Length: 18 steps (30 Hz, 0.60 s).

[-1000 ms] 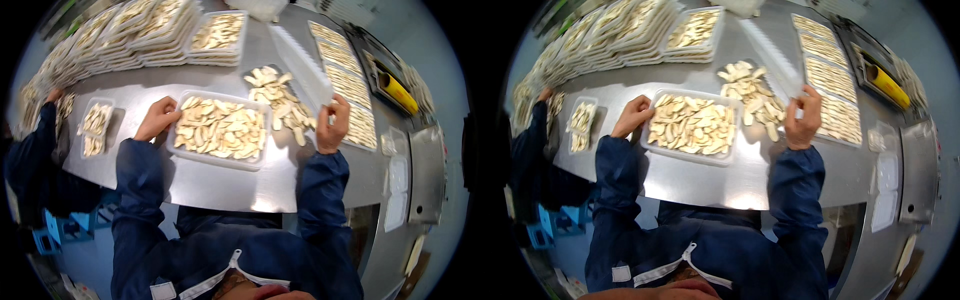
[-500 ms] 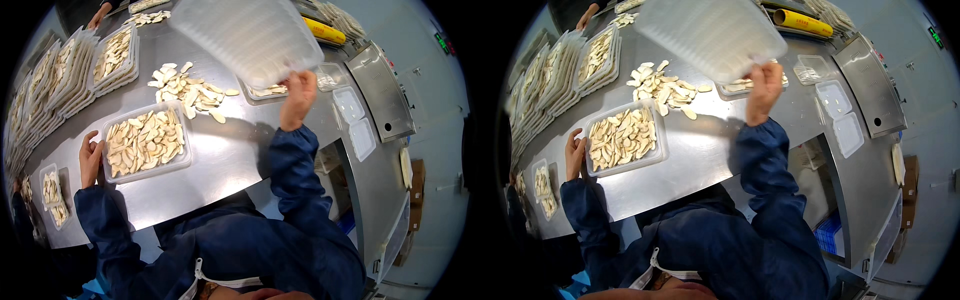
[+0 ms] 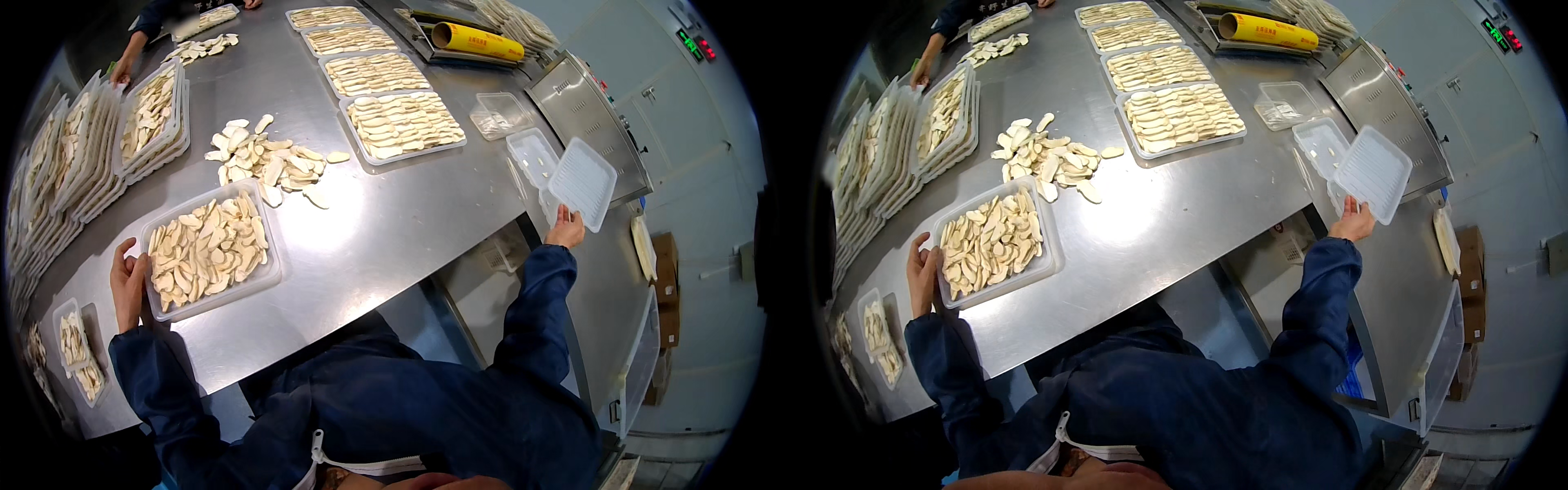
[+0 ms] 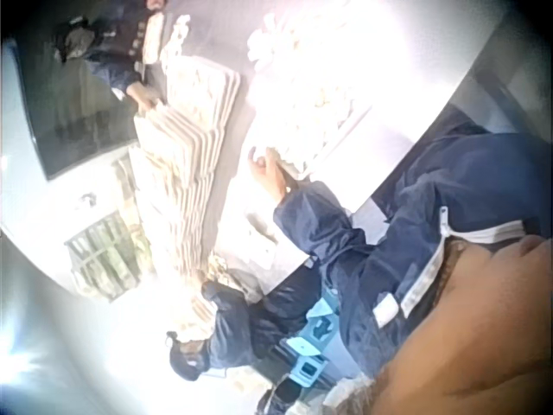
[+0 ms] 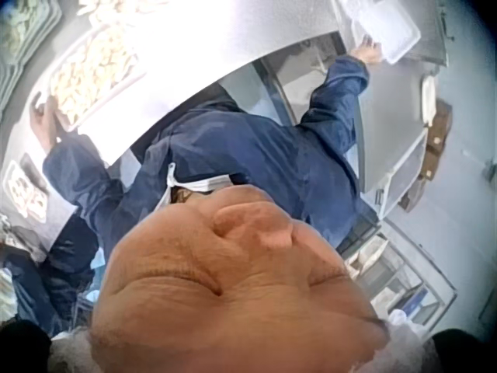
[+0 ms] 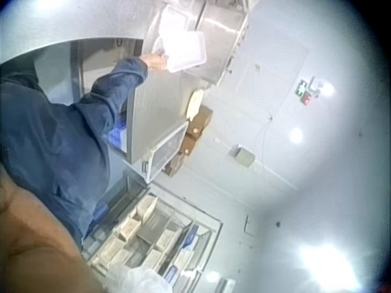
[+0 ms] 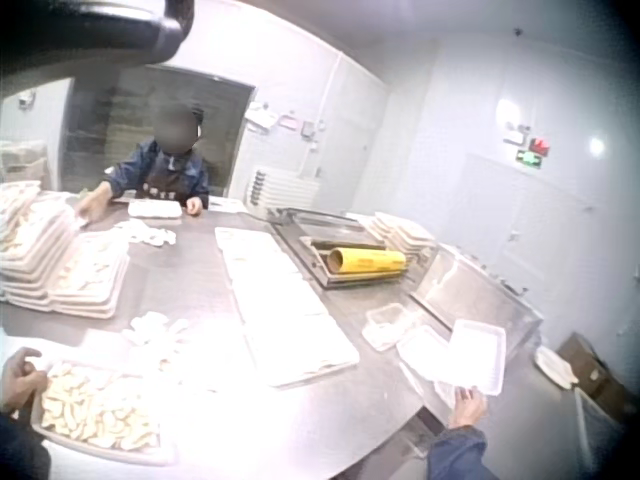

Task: The person arranges sliced food items into a clear plastic tray on a stainless steel table. They pick up slices from a pile and place them neatly in rows within the tray, repeating the process until the tray is filled.

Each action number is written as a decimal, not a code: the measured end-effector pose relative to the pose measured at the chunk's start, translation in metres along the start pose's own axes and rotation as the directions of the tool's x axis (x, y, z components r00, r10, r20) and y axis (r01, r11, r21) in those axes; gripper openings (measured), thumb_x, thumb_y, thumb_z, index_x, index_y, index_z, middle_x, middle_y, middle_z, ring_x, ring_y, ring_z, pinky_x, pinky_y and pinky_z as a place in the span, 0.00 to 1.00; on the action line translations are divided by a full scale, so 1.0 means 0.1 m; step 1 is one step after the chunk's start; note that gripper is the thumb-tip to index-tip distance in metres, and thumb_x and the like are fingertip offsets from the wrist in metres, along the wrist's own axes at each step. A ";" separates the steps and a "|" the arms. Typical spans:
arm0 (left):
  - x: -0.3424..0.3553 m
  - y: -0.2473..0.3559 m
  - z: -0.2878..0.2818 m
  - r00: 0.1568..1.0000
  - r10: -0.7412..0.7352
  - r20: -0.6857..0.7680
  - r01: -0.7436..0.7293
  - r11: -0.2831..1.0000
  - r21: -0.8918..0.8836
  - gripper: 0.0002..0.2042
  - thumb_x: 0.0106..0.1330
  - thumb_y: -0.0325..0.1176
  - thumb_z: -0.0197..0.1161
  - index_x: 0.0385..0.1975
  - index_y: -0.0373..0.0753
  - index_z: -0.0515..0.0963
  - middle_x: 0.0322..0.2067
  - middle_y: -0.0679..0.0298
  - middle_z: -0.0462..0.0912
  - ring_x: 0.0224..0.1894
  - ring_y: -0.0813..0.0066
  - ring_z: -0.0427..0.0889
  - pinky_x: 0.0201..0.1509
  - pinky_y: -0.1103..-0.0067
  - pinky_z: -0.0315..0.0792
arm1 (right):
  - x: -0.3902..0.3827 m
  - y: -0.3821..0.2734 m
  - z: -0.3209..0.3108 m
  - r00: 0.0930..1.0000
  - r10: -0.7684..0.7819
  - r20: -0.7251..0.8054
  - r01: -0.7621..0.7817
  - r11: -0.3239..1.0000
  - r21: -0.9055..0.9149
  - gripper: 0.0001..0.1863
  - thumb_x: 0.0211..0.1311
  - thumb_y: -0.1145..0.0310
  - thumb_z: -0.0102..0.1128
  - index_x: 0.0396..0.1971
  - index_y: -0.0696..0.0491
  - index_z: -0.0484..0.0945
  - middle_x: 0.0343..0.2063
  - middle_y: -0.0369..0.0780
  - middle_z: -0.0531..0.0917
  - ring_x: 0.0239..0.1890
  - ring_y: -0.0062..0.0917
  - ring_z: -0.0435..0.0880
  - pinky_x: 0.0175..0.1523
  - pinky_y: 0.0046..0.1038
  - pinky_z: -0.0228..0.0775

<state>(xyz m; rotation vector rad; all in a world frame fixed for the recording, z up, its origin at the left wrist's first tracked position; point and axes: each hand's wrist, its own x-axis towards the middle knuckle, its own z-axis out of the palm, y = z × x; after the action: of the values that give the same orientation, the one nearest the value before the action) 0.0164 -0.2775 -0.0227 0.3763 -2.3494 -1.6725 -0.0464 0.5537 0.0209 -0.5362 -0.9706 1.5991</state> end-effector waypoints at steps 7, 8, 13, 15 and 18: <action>0.01 0.07 0.05 1.000 -0.007 0.005 0.007 0.999 0.031 0.18 0.70 0.31 0.59 0.58 0.35 0.70 0.20 0.79 0.61 0.22 0.91 0.58 0.24 0.86 0.50 | 0.39 0.01 -0.50 0.979 0.198 -0.056 -0.205 0.961 -0.187 0.18 0.67 0.68 0.54 0.47 0.68 0.69 0.48 0.49 0.73 0.35 0.37 0.82 0.40 0.33 0.83; 0.00 0.05 0.03 1.000 -0.004 -0.003 0.004 1.000 0.021 0.18 0.70 0.30 0.58 0.58 0.35 0.70 0.20 0.79 0.61 0.22 0.91 0.57 0.24 0.86 0.50 | 0.29 0.00 -0.48 0.968 0.249 -0.038 -0.251 0.937 -0.244 0.18 0.67 0.67 0.55 0.47 0.67 0.69 0.49 0.49 0.72 0.35 0.37 0.82 0.39 0.32 0.83; 0.01 0.02 -0.02 1.000 0.014 0.007 -0.014 1.000 0.016 0.18 0.70 0.30 0.58 0.58 0.34 0.70 0.20 0.79 0.60 0.22 0.91 0.57 0.24 0.86 0.49 | -0.05 -0.19 -0.35 0.949 0.086 0.304 0.182 0.636 -0.750 0.15 0.62 0.66 0.58 0.45 0.58 0.74 0.49 0.44 0.75 0.39 0.33 0.80 0.38 0.30 0.76; 0.01 0.02 -0.01 1.000 0.006 0.010 -0.006 1.000 0.003 0.18 0.70 0.30 0.58 0.58 0.34 0.71 0.20 0.79 0.60 0.22 0.91 0.57 0.24 0.86 0.50 | -0.05 -0.17 -0.33 0.719 -0.189 0.669 0.687 0.049 -0.725 0.17 0.58 0.67 0.59 0.47 0.56 0.74 0.51 0.45 0.75 0.47 0.38 0.78 0.46 0.39 0.74; 0.00 0.02 0.03 1.000 0.003 0.005 -0.003 1.000 -0.007 0.18 0.70 0.29 0.59 0.57 0.34 0.71 0.20 0.79 0.60 0.23 0.91 0.57 0.25 0.87 0.51 | 0.02 -0.04 -0.35 0.589 -0.083 0.804 0.753 -0.304 -0.583 0.22 0.53 0.68 0.59 0.51 0.53 0.74 0.54 0.46 0.76 0.55 0.44 0.72 0.55 0.47 0.69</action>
<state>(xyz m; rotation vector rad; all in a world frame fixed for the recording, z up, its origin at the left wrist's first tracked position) 0.0155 -0.2739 -0.0221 0.3674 -2.3460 -1.6811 -0.0180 0.5659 0.0049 -0.5343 -2.4463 -0.2357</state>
